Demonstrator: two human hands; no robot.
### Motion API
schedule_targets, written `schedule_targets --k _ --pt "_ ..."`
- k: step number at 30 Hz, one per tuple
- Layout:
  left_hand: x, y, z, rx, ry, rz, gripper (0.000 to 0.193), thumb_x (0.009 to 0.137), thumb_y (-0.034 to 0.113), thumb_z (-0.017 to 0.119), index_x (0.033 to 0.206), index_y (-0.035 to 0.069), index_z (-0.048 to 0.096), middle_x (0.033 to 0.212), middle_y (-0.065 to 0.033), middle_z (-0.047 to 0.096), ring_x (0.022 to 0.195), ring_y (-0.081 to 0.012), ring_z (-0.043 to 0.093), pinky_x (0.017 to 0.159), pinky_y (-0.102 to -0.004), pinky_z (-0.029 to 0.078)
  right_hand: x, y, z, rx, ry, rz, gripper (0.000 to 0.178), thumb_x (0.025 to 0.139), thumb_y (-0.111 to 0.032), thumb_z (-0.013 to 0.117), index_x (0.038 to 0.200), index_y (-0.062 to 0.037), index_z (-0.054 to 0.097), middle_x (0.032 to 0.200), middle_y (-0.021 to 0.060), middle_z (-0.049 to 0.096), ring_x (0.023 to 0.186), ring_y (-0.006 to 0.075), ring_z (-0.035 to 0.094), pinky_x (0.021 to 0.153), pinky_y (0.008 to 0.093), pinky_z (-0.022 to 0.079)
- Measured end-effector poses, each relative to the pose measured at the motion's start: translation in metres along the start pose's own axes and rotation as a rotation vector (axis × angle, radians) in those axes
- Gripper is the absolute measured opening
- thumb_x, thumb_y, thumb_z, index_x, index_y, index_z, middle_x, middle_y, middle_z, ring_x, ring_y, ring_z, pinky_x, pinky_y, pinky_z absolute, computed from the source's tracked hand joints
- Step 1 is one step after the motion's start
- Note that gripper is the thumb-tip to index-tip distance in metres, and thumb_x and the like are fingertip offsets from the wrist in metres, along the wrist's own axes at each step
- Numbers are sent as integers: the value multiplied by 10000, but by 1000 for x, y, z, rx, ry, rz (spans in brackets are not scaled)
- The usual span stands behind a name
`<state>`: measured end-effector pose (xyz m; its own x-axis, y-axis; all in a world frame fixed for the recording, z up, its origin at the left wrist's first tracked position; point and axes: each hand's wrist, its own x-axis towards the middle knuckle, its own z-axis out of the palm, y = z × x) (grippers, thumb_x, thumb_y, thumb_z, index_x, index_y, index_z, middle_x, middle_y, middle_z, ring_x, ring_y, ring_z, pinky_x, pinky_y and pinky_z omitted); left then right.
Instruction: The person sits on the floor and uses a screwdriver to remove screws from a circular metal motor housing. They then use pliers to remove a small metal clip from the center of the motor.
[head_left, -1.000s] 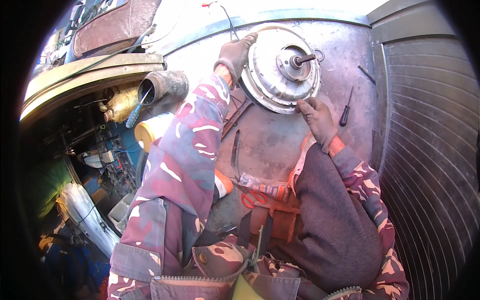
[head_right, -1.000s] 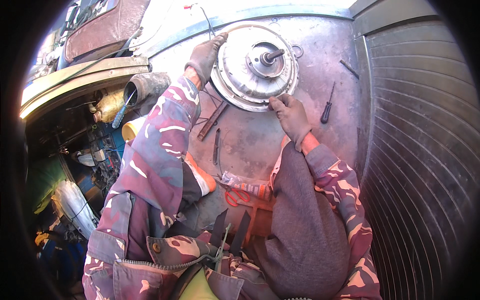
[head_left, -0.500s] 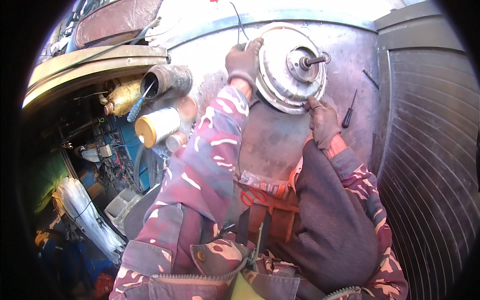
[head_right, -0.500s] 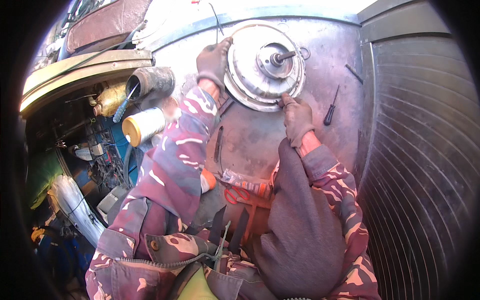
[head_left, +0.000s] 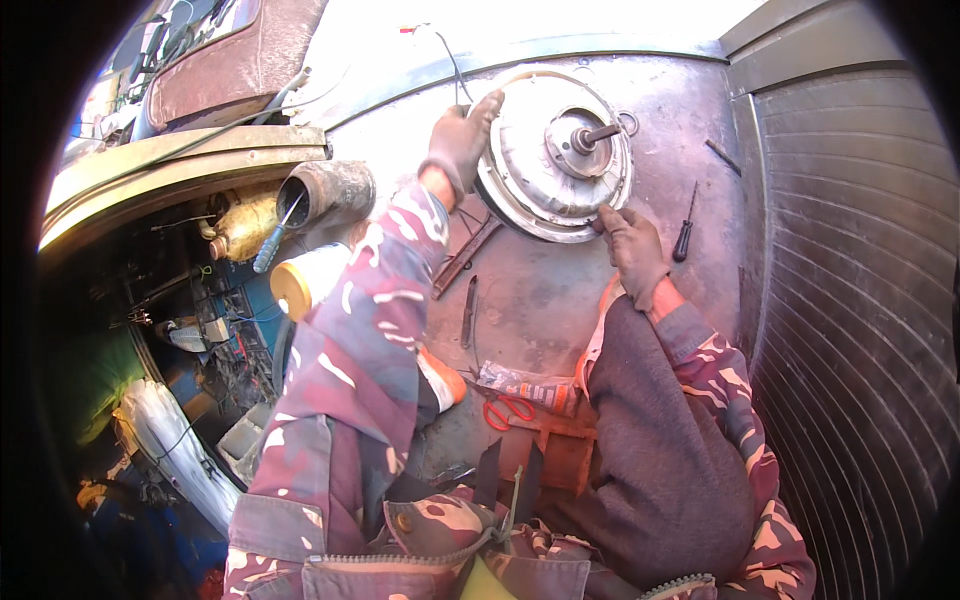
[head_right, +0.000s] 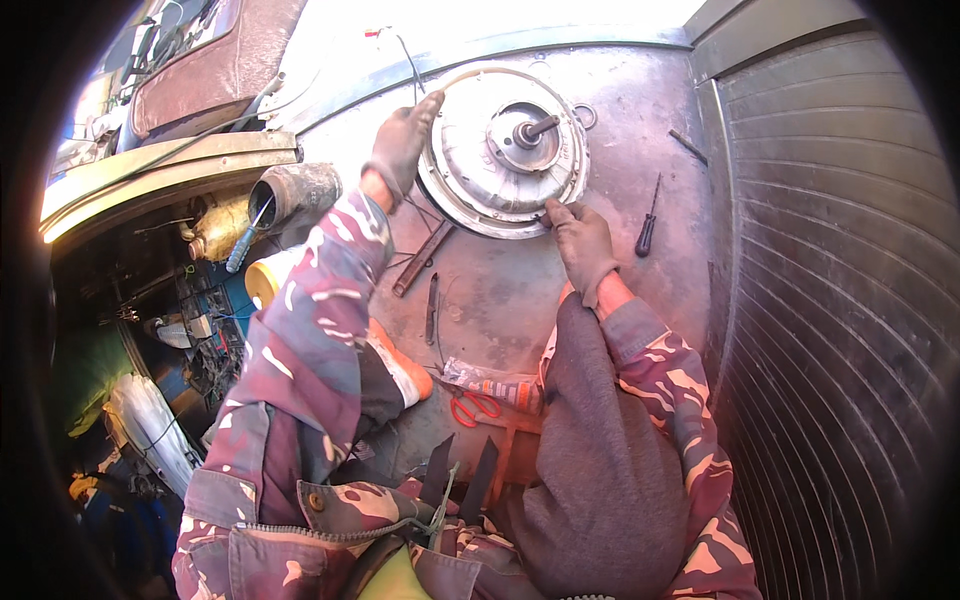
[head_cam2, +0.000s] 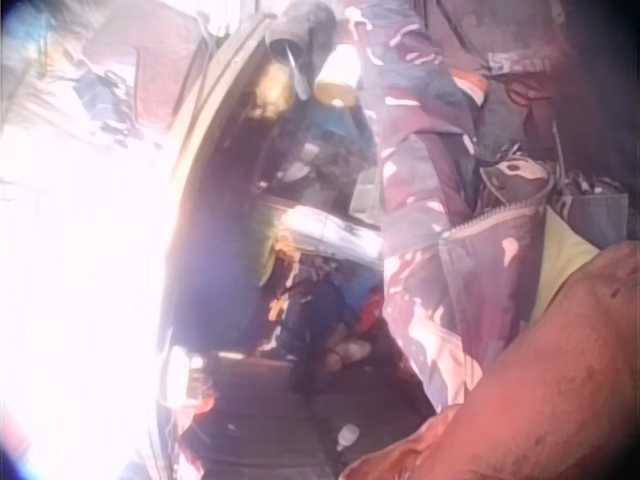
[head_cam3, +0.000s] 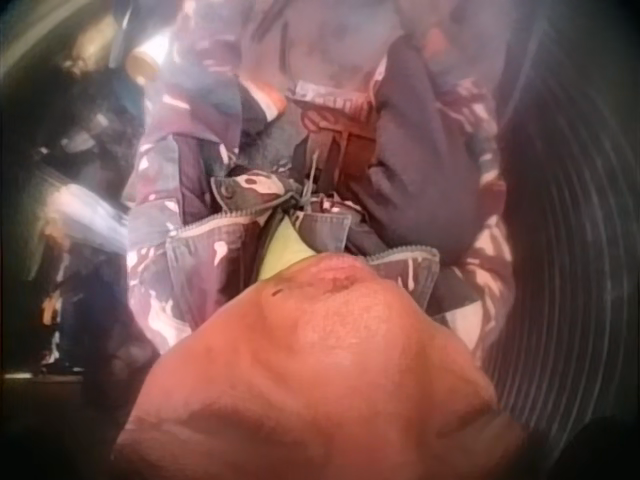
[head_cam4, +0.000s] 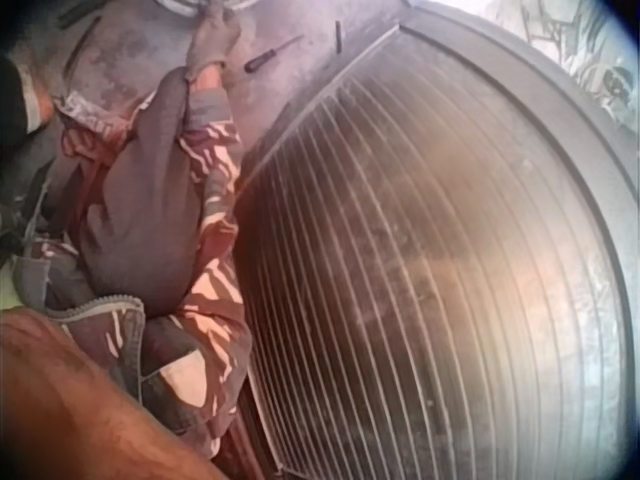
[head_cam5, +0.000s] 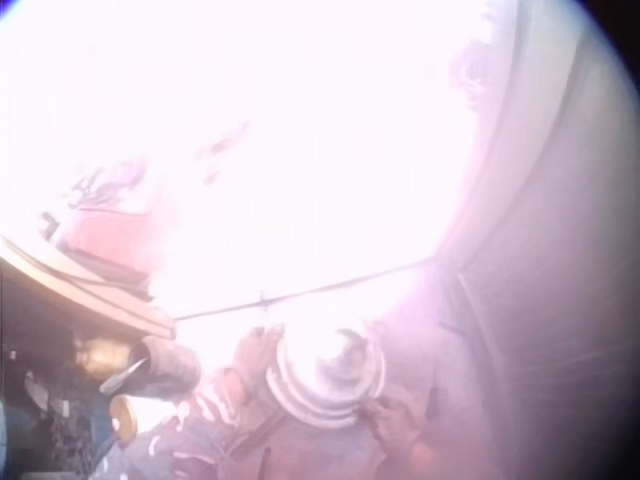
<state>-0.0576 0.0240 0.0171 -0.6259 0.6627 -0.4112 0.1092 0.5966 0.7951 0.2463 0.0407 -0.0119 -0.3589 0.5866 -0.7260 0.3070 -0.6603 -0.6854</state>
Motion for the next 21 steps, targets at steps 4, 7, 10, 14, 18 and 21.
schedule_targets --k 4,7,10,14,18,21 --pt "33 20 0 -159 -208 -126 673 1028 487 747 1336 -106 674 1221 -191 760 1066 -258 725 978 -364 574 -1 -4 0 -5 12 16 420 1080 -402 696 962 -1 731 778 -35 597 702 74 468 638 255 387" --pt "34 22 7 -391 -247 -322 535 1037 384 770 1340 -53 711 1233 -123 769 1115 -187 706 1002 -317 556 0 -6 -2 62 -15 68 428 1087 -409 682 971 0 729 762 -43 577 684 70 462 619 256 379" --pt "29 21 10 -298 -142 -329 537 1022 371 792 1329 -64 716 1245 -131 766 1111 -193 708 1006 -320 553 0 -4 -2 86 -35 92 412 1096 -398 668 987 -2 707 720 -61 518 606 55 413 541 257 327" --pt "21 20 11 -160 -36 -242 531 1019 366 799 1299 -80 726 1246 -145 769 1134 -212 699 1028 -328 534 -2 -2 5 54 36 56 376 1103 -366 660 1023 1 667 682 -75 454 499 35 339 438 253 244" --pt "10 21 10 -148 25 -222 589 993 394 822 1264 -119 717 1206 -175 765 1132 -221 690 1016 -332 528 -5 -6 7 96 79 70 358 1103 -343 663 1023 6 665 697 -67 465 496 35 342 432 251 236" --pt "3 17 7 -202 55 -235 613 979 417 833 1232 -130 718 1167 -189 768 1097 -234 699 1000 -341 533 -4 -10 6 82 89 92 340 1102 -322 669 1029 10 664 706 -55 478 493 41 342 428 256 239"
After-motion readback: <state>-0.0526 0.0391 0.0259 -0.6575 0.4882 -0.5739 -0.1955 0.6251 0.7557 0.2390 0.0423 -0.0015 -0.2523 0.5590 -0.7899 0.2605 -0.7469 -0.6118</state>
